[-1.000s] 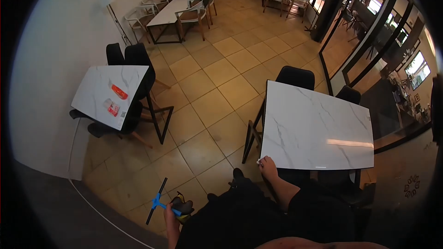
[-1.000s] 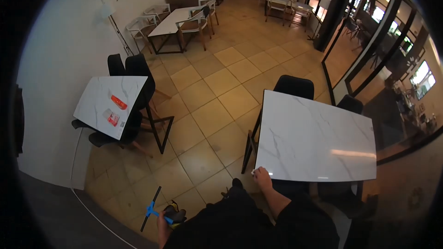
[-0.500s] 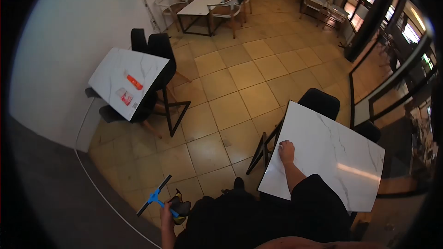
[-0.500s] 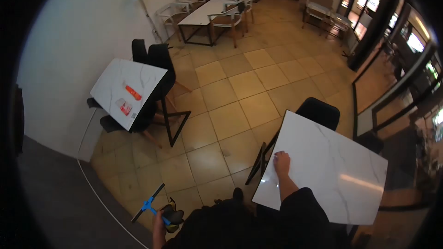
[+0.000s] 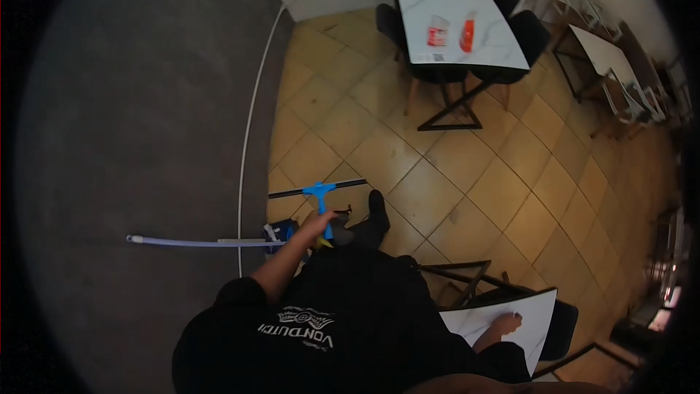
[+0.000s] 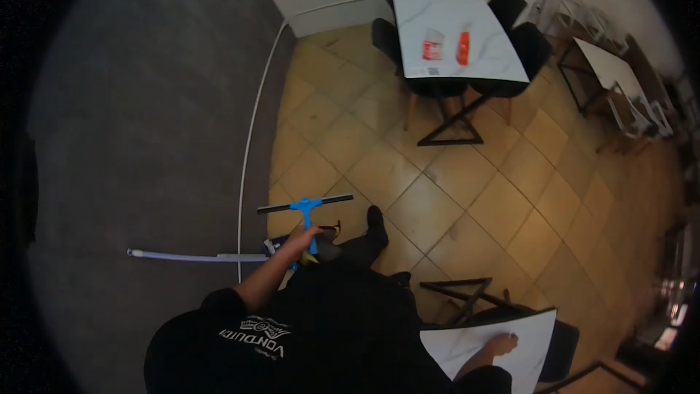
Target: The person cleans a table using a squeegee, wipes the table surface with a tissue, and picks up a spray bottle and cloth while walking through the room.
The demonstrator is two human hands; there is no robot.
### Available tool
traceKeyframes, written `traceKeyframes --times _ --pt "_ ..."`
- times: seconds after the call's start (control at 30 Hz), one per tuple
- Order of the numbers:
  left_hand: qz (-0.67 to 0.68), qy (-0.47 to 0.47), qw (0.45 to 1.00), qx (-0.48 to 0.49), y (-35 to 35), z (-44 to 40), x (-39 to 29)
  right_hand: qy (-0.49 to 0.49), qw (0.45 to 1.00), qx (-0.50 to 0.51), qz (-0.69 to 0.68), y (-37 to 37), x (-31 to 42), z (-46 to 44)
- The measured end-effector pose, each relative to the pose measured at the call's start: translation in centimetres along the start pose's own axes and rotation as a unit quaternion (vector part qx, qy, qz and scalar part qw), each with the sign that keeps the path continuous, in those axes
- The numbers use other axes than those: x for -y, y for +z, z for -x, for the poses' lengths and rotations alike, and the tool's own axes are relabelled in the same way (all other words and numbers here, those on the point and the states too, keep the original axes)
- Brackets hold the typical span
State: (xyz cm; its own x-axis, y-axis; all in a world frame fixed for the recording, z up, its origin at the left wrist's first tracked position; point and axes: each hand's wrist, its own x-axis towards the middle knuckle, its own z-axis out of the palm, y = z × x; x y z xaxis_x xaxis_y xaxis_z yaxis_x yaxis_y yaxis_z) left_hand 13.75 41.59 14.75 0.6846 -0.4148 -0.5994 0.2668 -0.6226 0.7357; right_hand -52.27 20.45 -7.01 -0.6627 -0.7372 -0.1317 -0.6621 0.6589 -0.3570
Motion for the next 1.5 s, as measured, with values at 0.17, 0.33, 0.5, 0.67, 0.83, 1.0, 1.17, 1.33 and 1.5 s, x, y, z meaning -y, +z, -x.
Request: traceKeyframes --times 0.17,0.33,0.5,0.67,0.83,1.0,1.17,1.33,1.5 --pt "0.045 -0.001 0.999 0.006 3.4 -0.4 -1.0 0.009 0.994 0.053 0.094 3.3 -5.2 1.2" --pt "0.071 0.040 0.996 0.047 5.2 -0.8 -2.3 -0.127 0.972 0.196 0.000 4.4 1.1 2.1" --pt "0.087 0.068 0.991 0.071 4.8 -0.7 -2.7 -0.245 0.885 0.388 -0.080 3.0 4.9 5.5" --pt "0.128 0.082 0.987 0.046 3.1 -0.5 -4.2 -0.299 0.769 0.549 -0.135 2.8 4.2 7.9" --pt "0.209 -0.006 0.977 0.042 5.1 -8.8 -5.9 -0.290 0.626 0.698 -0.192 15.7 3.9 4.2" --pt "0.202 -0.080 0.976 0.000 7.9 -12.1 -8.4 -0.069 0.852 0.518 -0.042 8.8 20.1 2.3" --pt "0.223 -0.106 0.967 -0.055 6.7 -11.2 -8.7 -0.102 0.865 0.486 -0.075 12.4 32.2 -0.2" --pt "0.235 -0.127 0.956 -0.122 7.0 -5.1 -13.0 -0.236 0.735 0.597 -0.216 10.5 52.6 5.5" --pt "0.248 -0.120 0.947 -0.164 8.1 -0.2 -14.9 -0.194 0.590 0.719 -0.312 6.0 69.3 13.2"
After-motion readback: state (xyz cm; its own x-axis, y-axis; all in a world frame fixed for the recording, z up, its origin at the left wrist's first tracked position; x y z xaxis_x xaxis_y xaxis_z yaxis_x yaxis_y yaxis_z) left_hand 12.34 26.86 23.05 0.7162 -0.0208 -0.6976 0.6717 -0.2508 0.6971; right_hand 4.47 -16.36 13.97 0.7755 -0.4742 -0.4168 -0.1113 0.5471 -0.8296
